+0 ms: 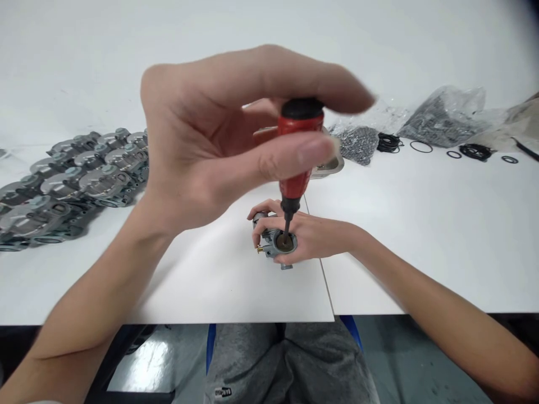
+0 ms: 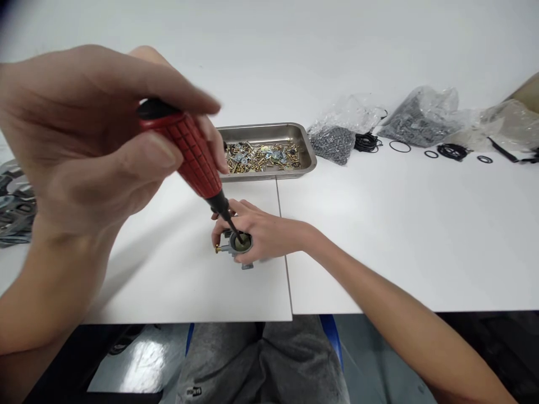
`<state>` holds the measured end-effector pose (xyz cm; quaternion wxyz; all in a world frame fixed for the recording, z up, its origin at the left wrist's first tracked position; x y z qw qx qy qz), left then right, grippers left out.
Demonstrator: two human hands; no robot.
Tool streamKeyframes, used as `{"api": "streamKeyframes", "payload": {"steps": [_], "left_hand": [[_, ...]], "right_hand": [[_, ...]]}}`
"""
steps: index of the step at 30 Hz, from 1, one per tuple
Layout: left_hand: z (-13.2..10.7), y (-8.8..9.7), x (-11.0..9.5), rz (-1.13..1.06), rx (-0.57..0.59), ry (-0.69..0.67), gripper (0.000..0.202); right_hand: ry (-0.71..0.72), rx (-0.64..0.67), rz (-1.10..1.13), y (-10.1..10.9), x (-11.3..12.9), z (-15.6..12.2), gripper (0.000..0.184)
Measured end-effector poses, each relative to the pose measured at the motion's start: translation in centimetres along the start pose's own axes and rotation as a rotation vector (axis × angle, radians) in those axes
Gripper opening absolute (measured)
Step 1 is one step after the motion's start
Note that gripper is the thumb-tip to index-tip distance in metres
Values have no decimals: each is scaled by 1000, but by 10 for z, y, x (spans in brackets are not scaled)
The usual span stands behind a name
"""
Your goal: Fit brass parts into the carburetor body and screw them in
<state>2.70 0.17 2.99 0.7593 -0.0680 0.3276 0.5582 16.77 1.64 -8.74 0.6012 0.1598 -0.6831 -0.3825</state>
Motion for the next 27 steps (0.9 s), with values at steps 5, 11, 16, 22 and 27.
{"api": "streamKeyframes", "payload": {"steps": [5, 11, 16, 22, 27], "left_hand": [[3, 5, 2, 39, 180, 19, 59], [5, 7, 3, 29, 139, -30, 57], [3, -1, -5, -32, 16, 73, 65], [8, 3, 2, -16, 156, 51, 57], [10, 6, 1, -7, 125, -53, 47]], "right_hand": [[11, -13, -9, 0, 0, 0, 35], [12, -13, 2, 0, 0, 0, 34], [13, -9, -5, 1, 1, 0, 34], [6, -10, -17, 1, 1, 0, 35], [0, -19, -28, 1, 1, -1, 35]]}}
Point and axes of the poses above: each hand's wrist, its own z-axis towards the middle knuckle, its own y-axis out of the back of the hand, x = y × z, the point moved 3 cm from there along z, towards the middle knuckle, and after that the axes turned 5 degrees about -z, right-handed, at the moved point
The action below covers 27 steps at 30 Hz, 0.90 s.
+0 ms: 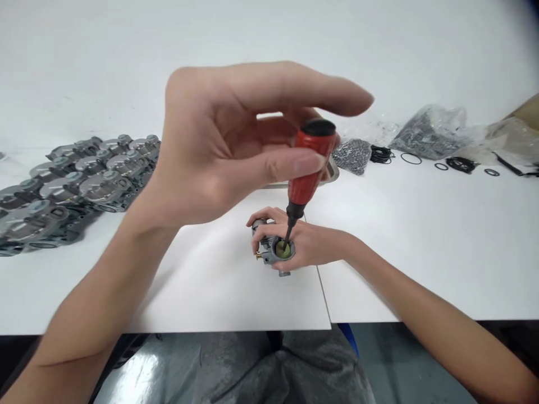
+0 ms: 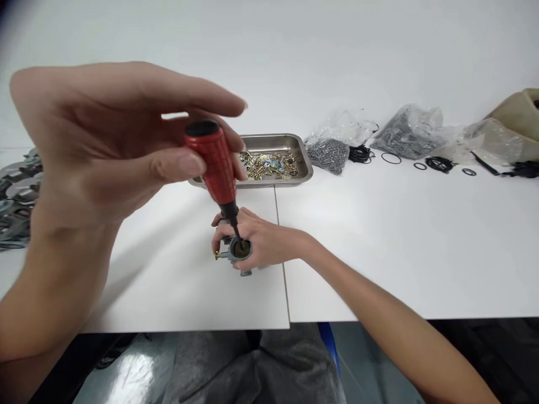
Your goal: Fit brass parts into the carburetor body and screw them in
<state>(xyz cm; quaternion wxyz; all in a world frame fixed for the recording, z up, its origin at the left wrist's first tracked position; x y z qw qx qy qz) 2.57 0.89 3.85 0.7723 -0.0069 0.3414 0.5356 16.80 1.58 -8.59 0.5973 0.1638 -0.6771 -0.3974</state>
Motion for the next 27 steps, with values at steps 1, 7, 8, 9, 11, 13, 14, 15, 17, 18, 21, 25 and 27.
{"api": "streamKeyframes", "payload": {"steps": [1, 7, 8, 9, 11, 13, 14, 15, 17, 18, 21, 25, 27], "left_hand": [[0, -2, -2, -13, 21, 3, 47], [-1, -9, -1, -37, -7, 58, 45], [-1, -8, 0, -46, -32, 33, 44], [-2, -7, 1, -66, -35, -5, 43], [-4, -6, 3, -111, -6, 9, 47], [-5, -6, 4, -125, 53, 99, 53], [-5, -5, 3, -110, 60, 136, 53], [-6, -5, 1, -84, 51, 138, 50], [-6, -5, -4, -32, 6, 53, 39], [-6, -5, -6, -13, -31, 17, 37], [-2, -7, -9, -15, -9, 43, 43], [3, -9, -9, 2, 97, 102, 57], [2, -6, -9, 84, 40, 45, 54]], "right_hand": [[-1, -2, -4, 0, 0, 0, 36], [-22, 5, -8, 1, 1, 0, 36], [-21, 1, -5, 1, 1, 0, 36], [-17, -4, -3, 1, 1, 0, 36], [-8, -11, 0, 0, 1, 0, 36], [-7, -11, -3, 0, 0, 0, 36], [-11, -9, -6, 0, 0, 0, 36], [-16, -7, -9, 0, 0, 0, 36], [-26, -4, -13, 0, 1, 0, 34], [-25, -7, -12, 0, 1, 0, 34], [2, -22, -9, 1, 1, 0, 34], [-2, -16, -1, 0, 1, 0, 34], [-17, -10, -1, 0, 1, 0, 34]]}}
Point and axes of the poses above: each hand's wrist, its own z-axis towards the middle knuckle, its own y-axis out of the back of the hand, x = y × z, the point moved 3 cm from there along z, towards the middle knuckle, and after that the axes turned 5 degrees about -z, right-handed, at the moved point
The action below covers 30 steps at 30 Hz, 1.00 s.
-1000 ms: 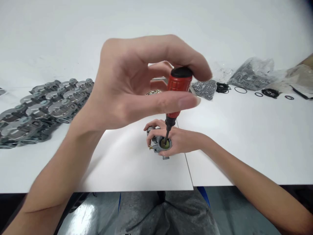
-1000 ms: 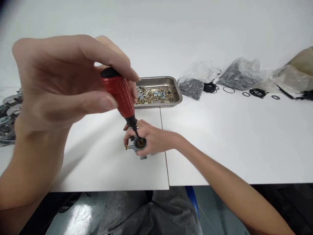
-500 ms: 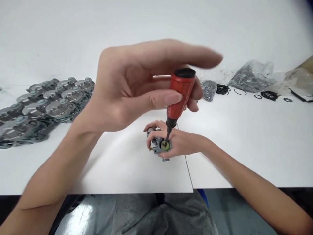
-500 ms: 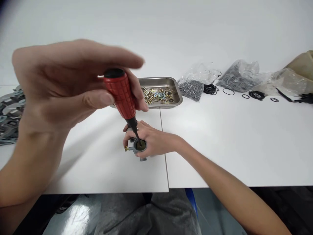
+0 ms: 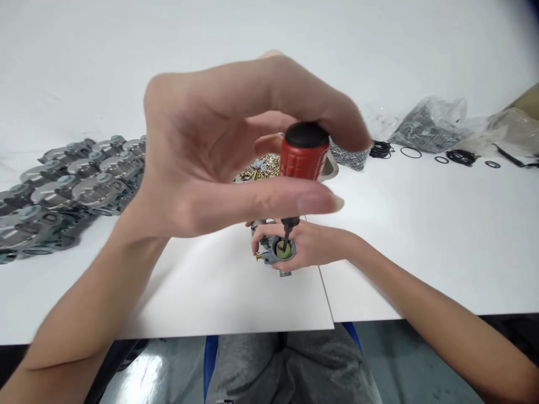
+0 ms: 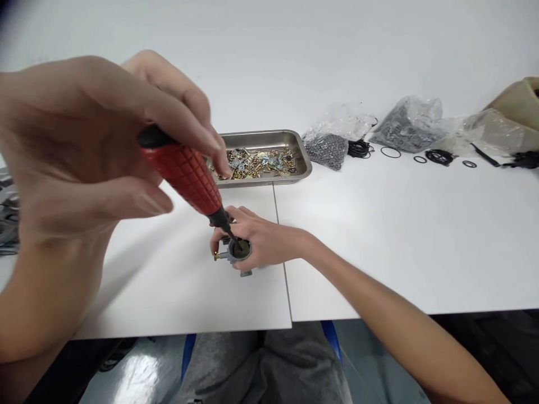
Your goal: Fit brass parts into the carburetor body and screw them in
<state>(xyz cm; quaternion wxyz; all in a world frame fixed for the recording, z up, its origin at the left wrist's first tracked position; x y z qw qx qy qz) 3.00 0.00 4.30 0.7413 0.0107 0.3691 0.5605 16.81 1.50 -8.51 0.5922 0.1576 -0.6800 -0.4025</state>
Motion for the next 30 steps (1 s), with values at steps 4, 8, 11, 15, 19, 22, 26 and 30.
{"api": "streamKeyframes", "payload": {"steps": [4, 8, 11, 15, 19, 22, 26, 30], "left_hand": [[-5, 3, 5, -45, -28, -14, 47], [-4, 0, 2, -34, 24, 50, 47], [-4, 0, -1, -51, -110, 54, 41], [-7, -5, 1, -142, -69, 125, 53], [-7, -4, 1, -110, -120, 75, 43], [-6, -3, 1, -153, -74, 113, 51], [-6, 0, 3, -41, 8, 73, 51], [-7, 2, 7, -84, -24, 49, 45]], "right_hand": [[15, -16, -13, 0, 0, 0, 34], [-7, -8, 4, 0, 0, 0, 34], [-10, -4, 6, 0, 0, 0, 34], [9, -7, 8, -1, 0, 0, 36], [7, -3, 1, -1, -1, 0, 35], [8, -7, -2, -1, -1, 0, 35], [-11, -2, 4, 0, -1, 0, 33], [-7, -9, 25, -1, -1, 0, 35]]}}
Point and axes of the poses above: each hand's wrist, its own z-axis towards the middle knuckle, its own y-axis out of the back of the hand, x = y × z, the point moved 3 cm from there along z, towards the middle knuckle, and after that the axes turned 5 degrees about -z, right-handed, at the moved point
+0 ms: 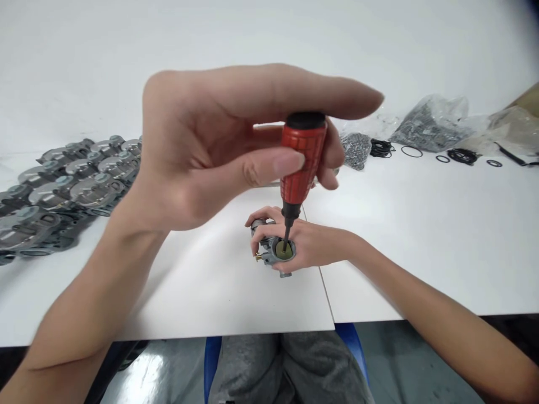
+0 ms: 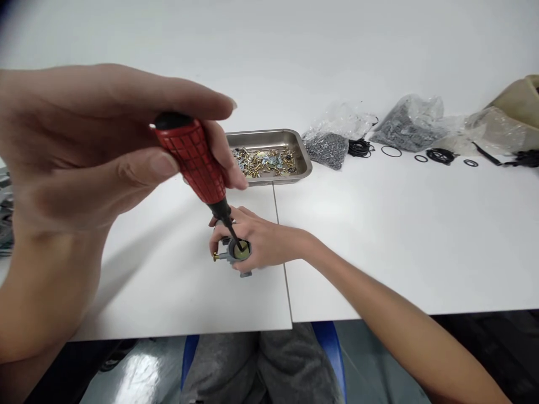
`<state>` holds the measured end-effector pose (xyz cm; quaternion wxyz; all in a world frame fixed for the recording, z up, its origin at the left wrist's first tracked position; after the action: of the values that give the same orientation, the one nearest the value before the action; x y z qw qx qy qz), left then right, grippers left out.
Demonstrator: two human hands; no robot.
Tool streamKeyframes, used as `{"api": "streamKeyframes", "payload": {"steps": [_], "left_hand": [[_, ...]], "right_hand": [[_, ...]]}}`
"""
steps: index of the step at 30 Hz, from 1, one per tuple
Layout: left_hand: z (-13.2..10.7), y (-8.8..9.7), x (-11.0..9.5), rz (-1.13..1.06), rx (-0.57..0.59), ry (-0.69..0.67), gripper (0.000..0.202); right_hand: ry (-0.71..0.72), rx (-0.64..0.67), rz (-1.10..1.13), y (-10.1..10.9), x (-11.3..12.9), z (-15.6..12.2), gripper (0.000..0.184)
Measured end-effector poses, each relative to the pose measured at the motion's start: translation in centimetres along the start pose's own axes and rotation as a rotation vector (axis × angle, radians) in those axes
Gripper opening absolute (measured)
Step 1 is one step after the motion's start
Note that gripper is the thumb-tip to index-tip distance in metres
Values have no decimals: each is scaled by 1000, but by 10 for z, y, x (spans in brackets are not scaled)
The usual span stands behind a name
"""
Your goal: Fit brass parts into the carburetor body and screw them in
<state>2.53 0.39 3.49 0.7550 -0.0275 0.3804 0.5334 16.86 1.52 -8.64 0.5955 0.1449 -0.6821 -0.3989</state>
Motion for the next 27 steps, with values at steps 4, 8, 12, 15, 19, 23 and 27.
{"api": "streamKeyframes", "payload": {"steps": [4, 8, 12, 15, 19, 23, 27], "left_hand": [[1, -6, 1, 13, 58, 67, 34], [-1, -6, 3, 171, -43, 114, 28], [-4, 3, 10, 222, -47, 55, 39], [-5, 9, 14, 181, -56, 13, 42], [-5, 11, 15, 194, -44, 26, 43], [-4, 14, 10, 298, -23, -5, 40], [-7, 20, 9, 259, -38, 2, 42]], "right_hand": [[-13, 5, 0, -2, -1, 0, 37], [-43, -12, 22, 4, -3, -5, 50], [-80, -81, 35, 25, -8, -19, 68], [-94, -130, 18, 40, -11, -28, 53], [-89, -136, 54, 44, -9, -31, 29], [-86, -131, 77, 41, -3, -30, 17], [-102, -159, 53, 38, 1, -30, 15]]}}
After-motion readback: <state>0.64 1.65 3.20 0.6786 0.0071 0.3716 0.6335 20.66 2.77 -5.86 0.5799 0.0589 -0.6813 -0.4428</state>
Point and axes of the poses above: each hand's wrist, its own z-axis towards the middle knuckle, its own y-axis out of the back of the hand, x = y × z, the point moved 3 cm from there along z, towards the middle knuckle, and after that the axes turned 5 degrees about -z, right-handed, at the moved point
